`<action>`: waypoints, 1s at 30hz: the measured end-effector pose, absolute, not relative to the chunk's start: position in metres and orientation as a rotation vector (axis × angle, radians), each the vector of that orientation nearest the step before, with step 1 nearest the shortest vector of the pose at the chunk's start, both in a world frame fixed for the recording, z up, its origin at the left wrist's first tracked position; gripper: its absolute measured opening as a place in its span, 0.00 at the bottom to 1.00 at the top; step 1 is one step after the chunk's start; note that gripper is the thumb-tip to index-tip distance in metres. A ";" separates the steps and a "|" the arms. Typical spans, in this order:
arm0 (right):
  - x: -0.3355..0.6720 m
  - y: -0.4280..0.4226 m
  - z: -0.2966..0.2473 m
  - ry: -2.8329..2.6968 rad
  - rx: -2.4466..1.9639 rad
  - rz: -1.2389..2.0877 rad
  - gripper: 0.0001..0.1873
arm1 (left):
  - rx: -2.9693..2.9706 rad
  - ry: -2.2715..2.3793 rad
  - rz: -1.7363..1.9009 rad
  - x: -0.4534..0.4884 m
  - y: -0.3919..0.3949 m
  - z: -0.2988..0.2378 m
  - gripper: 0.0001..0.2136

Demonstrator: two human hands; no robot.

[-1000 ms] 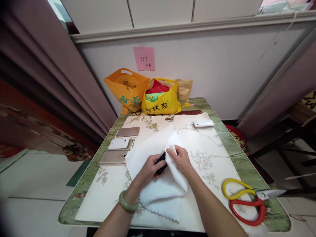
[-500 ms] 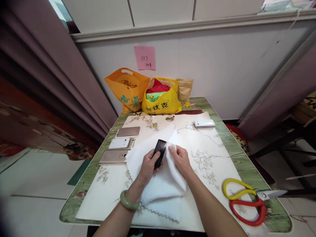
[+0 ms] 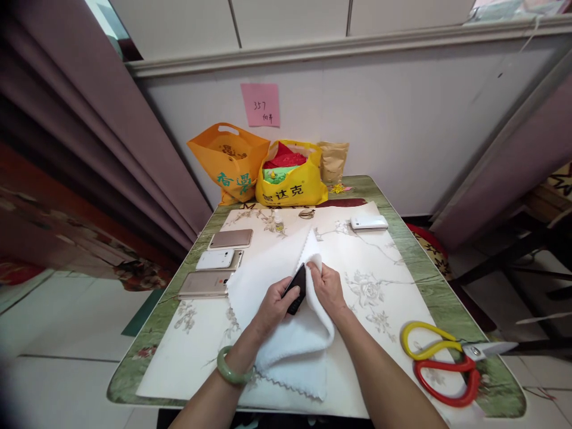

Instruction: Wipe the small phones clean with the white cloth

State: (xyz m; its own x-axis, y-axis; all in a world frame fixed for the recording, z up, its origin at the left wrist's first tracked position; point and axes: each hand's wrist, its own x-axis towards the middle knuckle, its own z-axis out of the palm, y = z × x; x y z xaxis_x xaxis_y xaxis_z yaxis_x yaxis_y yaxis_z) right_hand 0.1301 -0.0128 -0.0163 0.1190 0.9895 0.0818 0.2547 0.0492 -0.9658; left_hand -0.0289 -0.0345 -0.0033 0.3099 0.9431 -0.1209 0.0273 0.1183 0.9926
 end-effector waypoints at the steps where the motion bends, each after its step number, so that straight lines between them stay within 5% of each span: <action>1: 0.130 -0.013 -0.015 -1.310 -1.414 0.907 0.24 | 1.254 1.041 0.892 -0.029 -0.034 -0.004 0.15; 15: 0.127 -0.017 -0.013 -1.459 -1.423 0.879 0.20 | 1.286 1.167 0.994 -0.030 -0.035 -0.006 0.29; 30: 0.148 -0.007 -0.018 -0.811 -1.527 1.011 0.34 | 1.051 1.129 0.978 -0.031 -0.032 -0.009 0.22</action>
State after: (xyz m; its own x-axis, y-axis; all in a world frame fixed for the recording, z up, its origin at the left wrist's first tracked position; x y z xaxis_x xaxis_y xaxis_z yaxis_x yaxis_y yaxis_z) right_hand 0.1479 -0.0072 -0.0177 0.4060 0.8964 -0.1780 -0.0204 -0.1859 -0.9824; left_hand -0.0311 -0.0320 -0.0092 0.1620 0.9638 -0.2118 -0.0722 0.2256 0.9715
